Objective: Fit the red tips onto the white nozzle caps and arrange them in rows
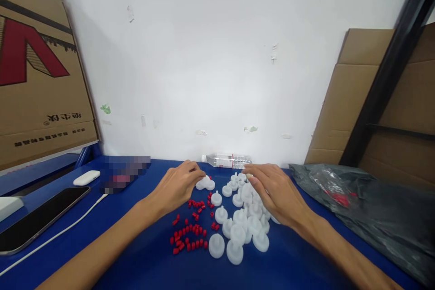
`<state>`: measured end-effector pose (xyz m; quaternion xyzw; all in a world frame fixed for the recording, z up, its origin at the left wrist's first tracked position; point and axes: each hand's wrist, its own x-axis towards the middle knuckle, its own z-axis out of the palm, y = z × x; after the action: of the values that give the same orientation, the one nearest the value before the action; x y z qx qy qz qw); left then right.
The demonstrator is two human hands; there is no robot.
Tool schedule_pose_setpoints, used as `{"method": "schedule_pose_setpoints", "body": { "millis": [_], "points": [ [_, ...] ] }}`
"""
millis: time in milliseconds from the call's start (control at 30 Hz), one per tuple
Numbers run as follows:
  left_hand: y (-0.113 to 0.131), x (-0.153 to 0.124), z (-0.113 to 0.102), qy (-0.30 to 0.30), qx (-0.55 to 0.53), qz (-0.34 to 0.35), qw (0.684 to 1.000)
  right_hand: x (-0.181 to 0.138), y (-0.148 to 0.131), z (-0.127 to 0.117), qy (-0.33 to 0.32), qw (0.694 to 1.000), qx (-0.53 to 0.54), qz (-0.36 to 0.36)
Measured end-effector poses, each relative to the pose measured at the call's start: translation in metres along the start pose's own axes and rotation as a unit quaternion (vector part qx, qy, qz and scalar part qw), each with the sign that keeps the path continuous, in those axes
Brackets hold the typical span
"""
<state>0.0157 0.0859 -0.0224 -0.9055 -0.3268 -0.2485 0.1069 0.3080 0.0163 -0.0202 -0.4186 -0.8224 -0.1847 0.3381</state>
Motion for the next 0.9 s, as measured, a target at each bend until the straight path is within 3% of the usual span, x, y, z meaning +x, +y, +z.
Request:
{"method": "schedule_pose_setpoints", "body": {
  "millis": [133, 233, 467, 900],
  "points": [
    [0.002, 0.000, 0.001, -0.078, 0.021, 0.004, 0.997, -0.001, 0.013, 0.001, -0.004, 1.000, -0.010, 0.017],
    [0.000, -0.001, 0.004, -0.104, 0.034, 0.016, 0.994, -0.001, 0.018, -0.001, -0.022, 0.999, -0.015, 0.042],
    [-0.003, -0.003, 0.012, -0.132, 0.058, 0.014, 0.989, 0.000, 0.037, 0.000, -0.120, 0.984, -0.103, 0.085],
    [0.006, 0.000, -0.006, -0.109, 0.050, 0.016, 0.993, -0.007, 0.046, 0.004, -0.175, 0.968, -0.135, 0.119]
  ]
}}
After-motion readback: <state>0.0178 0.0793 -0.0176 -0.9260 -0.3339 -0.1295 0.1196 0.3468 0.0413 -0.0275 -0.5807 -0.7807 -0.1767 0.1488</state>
